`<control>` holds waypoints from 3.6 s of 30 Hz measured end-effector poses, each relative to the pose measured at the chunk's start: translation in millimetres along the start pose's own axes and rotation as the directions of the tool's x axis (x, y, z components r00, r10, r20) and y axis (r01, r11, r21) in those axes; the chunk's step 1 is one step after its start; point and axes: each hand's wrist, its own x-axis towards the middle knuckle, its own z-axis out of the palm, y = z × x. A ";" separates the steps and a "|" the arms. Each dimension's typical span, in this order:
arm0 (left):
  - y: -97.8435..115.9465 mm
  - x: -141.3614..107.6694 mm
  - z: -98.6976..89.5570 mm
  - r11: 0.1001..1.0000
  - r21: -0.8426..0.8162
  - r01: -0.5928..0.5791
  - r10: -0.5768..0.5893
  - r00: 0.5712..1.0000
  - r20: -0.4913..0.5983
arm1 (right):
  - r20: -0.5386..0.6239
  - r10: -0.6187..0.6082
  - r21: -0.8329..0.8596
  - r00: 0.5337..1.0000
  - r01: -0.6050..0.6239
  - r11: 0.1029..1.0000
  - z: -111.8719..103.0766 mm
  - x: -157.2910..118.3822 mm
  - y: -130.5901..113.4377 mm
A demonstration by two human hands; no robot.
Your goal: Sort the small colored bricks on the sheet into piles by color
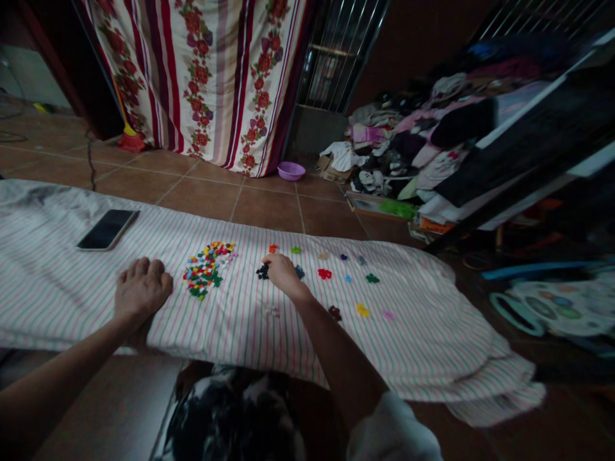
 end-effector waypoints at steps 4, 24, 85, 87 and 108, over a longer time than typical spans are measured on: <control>0.1 0.5 0.3 1.000 0.004 0.004 -0.004 1.000 0.003 | 0.048 0.021 0.001 0.999 -0.021 1.000 -2.6 0.5 -2.6; -2.5 1.6 11.7 1.000 0.016 -0.003 0.004 0.998 -0.063 | 0.056 0.043 0.017 0.998 -0.044 0.999 -5.5 2.6 -6.4; -2.1 1.7 9.5 1.000 -0.009 -0.014 0.014 0.998 -0.057 | -0.082 0.102 0.114 0.991 -0.092 0.989 3.1 57.2 -62.1; -1.7 1.6 7.9 1.000 0.001 -0.015 0.015 0.998 -0.057 | -0.074 0.133 0.106 0.988 -0.125 0.986 -9.1 52.8 -52.1; -1.7 0.2 5.9 0.999 -0.037 -0.014 0.012 0.998 -0.054 | 0.118 -0.091 -0.184 0.989 0.112 0.977 -13.3 1.4 -13.8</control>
